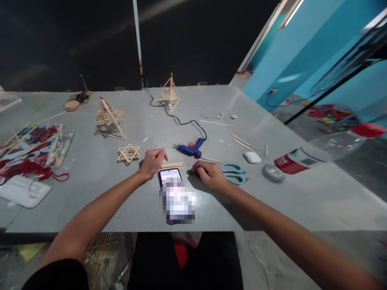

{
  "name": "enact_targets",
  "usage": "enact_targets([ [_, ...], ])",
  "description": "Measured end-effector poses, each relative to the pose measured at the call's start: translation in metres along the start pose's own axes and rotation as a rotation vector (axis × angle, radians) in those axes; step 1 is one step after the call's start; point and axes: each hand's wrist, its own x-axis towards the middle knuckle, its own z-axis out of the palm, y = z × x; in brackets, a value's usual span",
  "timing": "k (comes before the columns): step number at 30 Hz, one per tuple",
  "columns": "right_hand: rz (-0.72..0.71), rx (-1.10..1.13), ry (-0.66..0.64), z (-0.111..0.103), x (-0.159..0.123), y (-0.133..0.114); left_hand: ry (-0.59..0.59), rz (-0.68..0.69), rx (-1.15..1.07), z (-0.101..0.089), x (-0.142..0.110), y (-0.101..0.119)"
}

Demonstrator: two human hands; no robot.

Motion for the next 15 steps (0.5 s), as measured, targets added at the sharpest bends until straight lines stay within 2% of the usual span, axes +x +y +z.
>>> enact_targets([
  [4,0.081,-0.067,0.061,-0.008,-0.005,0.018,0.004,-0.04,-0.097,-0.003,0.001,-0.005],
  [8,0.076,-0.101,0.144,-0.021,-0.006,0.029,0.038,-0.089,-0.161,-0.005,0.003,-0.01],
  [12,-0.045,-0.081,0.177,-0.025,0.002,0.026,0.048,-0.104,-0.177,-0.004,0.004,-0.01],
  [15,-0.201,-0.029,0.128,-0.014,0.013,0.013,0.044,-0.094,-0.166,-0.003,0.003,-0.007],
])
